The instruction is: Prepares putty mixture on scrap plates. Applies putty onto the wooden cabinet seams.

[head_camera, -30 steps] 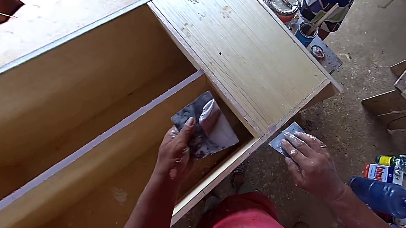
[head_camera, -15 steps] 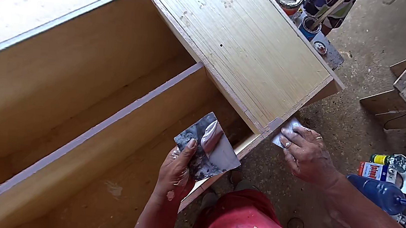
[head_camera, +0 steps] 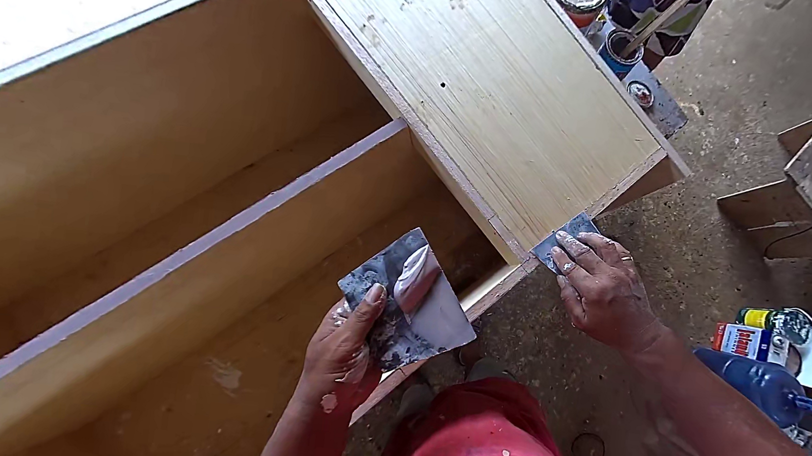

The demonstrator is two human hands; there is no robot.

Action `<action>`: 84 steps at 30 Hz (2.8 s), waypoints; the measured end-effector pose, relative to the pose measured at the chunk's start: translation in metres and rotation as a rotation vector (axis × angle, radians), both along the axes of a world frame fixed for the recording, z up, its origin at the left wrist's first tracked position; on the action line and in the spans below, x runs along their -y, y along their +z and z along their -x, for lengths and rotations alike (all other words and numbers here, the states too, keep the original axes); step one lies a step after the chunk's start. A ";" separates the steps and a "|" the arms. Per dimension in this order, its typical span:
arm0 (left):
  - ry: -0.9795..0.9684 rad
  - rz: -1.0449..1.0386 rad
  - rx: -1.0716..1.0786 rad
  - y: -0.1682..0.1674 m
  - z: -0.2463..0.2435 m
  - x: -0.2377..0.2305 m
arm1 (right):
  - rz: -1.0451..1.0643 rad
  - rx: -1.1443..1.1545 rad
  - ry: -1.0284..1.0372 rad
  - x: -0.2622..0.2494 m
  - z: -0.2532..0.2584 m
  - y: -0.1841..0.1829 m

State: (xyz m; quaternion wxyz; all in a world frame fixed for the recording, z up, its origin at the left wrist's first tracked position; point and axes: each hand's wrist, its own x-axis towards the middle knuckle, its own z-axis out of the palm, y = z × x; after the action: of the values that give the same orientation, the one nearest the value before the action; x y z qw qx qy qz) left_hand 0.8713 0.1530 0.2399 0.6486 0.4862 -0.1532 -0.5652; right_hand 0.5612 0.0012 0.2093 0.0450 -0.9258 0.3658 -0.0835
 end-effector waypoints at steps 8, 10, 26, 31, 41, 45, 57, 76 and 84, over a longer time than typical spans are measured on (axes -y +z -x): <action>0.019 0.021 0.016 0.000 -0.008 -0.006 | 0.043 0.089 0.016 -0.007 0.019 0.014; 0.022 0.029 -0.003 0.000 -0.007 -0.006 | 0.058 0.124 0.021 -0.002 0.008 0.004; 0.024 0.005 0.021 0.003 -0.010 -0.015 | 0.017 0.070 0.024 -0.019 -0.004 0.009; 0.040 0.005 0.017 0.004 -0.013 -0.023 | 0.008 0.024 0.041 -0.017 -0.016 -0.002; 0.050 0.014 -0.009 0.002 -0.019 -0.033 | 0.001 0.089 0.012 -0.040 -0.004 0.007; 0.043 0.038 -0.021 0.004 -0.020 -0.033 | 0.022 0.109 0.023 -0.039 -0.026 -0.013; 0.044 0.028 0.001 0.003 -0.021 -0.037 | 0.003 0.061 -0.009 -0.040 -0.010 0.022; 0.065 0.067 -0.035 0.004 -0.017 -0.042 | 0.017 0.062 0.044 -0.004 0.000 0.014; 0.087 0.061 -0.008 0.007 -0.014 -0.047 | -0.011 0.035 0.052 -0.006 0.006 -0.002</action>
State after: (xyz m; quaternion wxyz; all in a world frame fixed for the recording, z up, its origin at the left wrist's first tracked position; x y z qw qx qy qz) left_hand 0.8850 0.1995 0.2473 0.6877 0.4700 -0.1467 -0.5336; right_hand 0.5554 0.0069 0.2068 0.0585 -0.9333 0.3410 -0.0966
